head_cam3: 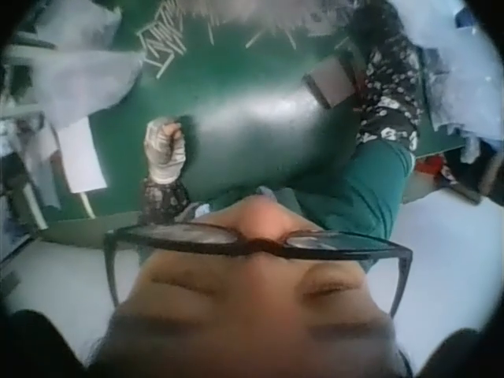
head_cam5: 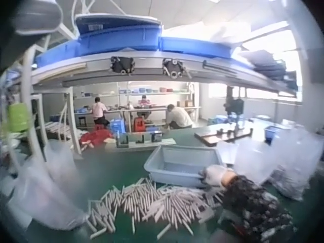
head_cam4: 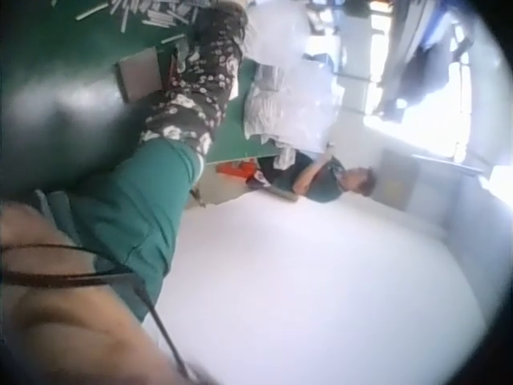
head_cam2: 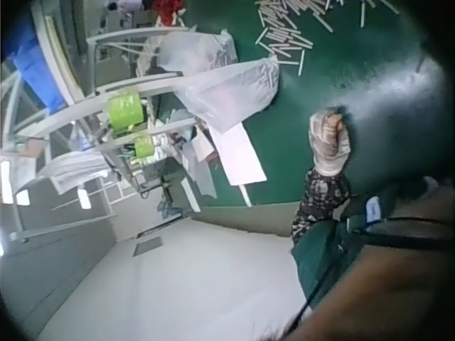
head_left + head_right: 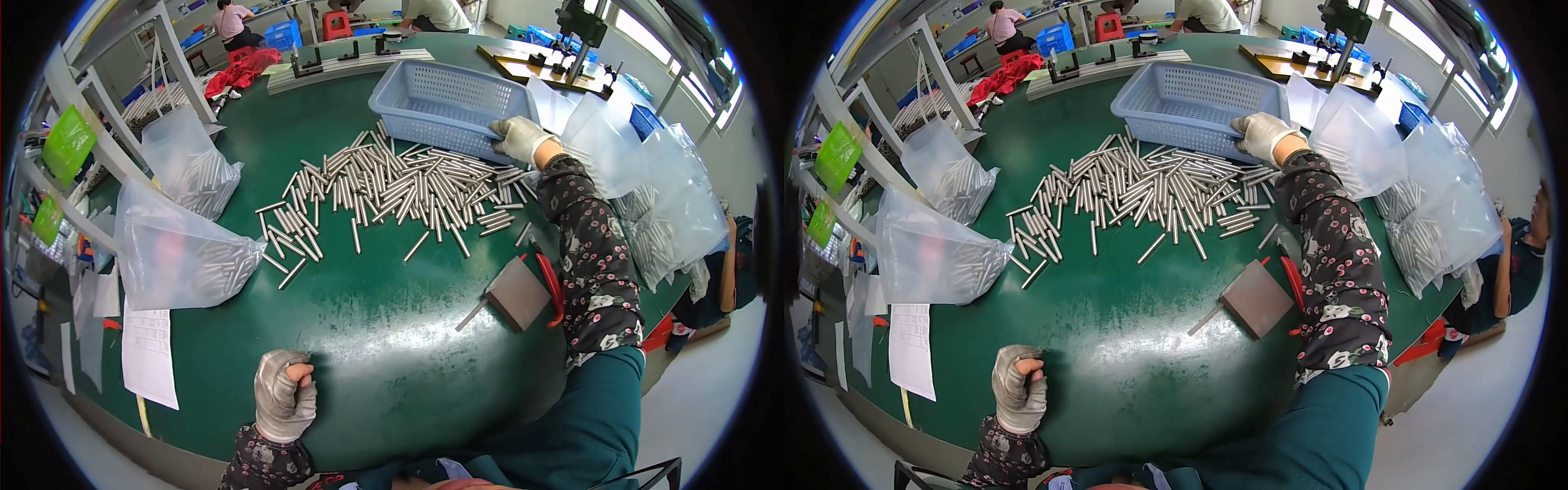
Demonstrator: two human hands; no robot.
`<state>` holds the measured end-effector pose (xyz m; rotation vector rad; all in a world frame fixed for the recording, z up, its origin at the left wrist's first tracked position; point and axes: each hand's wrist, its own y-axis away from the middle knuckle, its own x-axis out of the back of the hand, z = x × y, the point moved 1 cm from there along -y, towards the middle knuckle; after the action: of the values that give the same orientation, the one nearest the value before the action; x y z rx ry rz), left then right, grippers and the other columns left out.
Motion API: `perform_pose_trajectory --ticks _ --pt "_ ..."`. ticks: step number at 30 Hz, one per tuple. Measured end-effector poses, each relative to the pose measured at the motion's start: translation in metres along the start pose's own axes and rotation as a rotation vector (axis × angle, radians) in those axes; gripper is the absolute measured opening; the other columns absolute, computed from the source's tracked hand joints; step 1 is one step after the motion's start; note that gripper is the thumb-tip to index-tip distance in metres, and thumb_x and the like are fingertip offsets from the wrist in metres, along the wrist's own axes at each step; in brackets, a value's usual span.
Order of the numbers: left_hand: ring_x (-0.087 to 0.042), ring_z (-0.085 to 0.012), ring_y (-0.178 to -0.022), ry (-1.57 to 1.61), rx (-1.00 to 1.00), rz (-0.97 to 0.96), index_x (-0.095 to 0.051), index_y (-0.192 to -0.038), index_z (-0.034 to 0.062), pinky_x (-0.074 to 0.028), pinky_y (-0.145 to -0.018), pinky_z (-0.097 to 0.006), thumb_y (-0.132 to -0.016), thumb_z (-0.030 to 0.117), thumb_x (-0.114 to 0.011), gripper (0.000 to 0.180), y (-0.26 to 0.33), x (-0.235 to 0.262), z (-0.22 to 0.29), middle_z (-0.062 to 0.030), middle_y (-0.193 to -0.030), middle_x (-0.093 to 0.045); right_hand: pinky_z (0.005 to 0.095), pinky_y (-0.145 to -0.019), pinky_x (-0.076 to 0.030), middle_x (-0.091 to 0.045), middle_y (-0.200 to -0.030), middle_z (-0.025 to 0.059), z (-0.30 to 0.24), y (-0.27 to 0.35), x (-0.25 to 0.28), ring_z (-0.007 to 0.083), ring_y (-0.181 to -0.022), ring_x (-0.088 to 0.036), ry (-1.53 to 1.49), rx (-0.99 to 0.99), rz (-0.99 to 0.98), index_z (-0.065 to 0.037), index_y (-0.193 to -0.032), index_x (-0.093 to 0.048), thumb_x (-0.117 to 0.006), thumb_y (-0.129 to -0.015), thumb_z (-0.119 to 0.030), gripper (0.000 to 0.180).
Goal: Arranging small metal pins in rows on a workbench and smoothing their ends with a sanding block.
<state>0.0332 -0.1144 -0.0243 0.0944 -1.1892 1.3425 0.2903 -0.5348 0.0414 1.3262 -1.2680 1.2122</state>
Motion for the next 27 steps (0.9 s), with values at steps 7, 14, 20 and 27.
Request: perform_pose_trajectory --ticks 7,14,20,27 --pt "-0.058 -0.0299 -0.078 0.024 -0.025 0.004 -0.057 -0.092 0.0084 -0.048 -0.069 -0.038 -0.072 -0.006 -0.061 0.025 0.0 -0.002 0.001 -0.0095 -0.087 -0.059 0.0342 -0.091 -0.047 -0.064 -0.112 0.0197 0.007 0.021 -0.003 0.0316 -0.103 -0.062 -0.077 0.087 -0.03 -0.003 -0.121 -0.06 -0.069 -0.079 -0.015 0.044" --pt "-0.058 -0.0299 -0.077 0.056 -0.011 0.001 -0.057 -0.091 0.0085 -0.048 -0.067 -0.038 -0.073 -0.005 -0.061 0.023 -0.004 0.002 0.0 -0.0097 -0.088 -0.059 0.0359 -0.086 -0.049 -0.066 -0.103 0.0209 0.003 0.051 -0.004 0.0336 -0.096 -0.064 -0.054 0.17 -0.011 -0.004 -0.117 -0.062 -0.069 -0.079 -0.018 0.041" --pt "-0.059 -0.0297 -0.076 0.068 -0.033 -0.019 -0.057 -0.091 0.0088 -0.049 -0.066 -0.038 -0.073 -0.004 -0.061 0.022 -0.007 -0.004 0.0 -0.0097 -0.089 -0.06 0.0396 -0.082 -0.05 -0.067 -0.099 0.019 0.01 0.031 0.007 0.0335 -0.093 -0.065 -0.108 -0.055 0.201 -0.009 -0.115 -0.065 -0.069 -0.079 -0.022 0.038" --pt "-0.06 -0.0285 -0.075 0.084 0.002 -0.037 -0.059 -0.089 0.009 -0.05 -0.063 -0.037 -0.071 -0.003 -0.063 0.023 0.0 -0.002 -0.002 -0.008 -0.089 -0.061 0.0416 -0.085 -0.049 -0.067 -0.103 0.0152 -0.056 -0.046 -0.031 0.0322 -0.097 -0.064 0.137 -0.134 0.29 -0.018 -0.117 -0.063 -0.047 -0.09 -0.015 0.032"
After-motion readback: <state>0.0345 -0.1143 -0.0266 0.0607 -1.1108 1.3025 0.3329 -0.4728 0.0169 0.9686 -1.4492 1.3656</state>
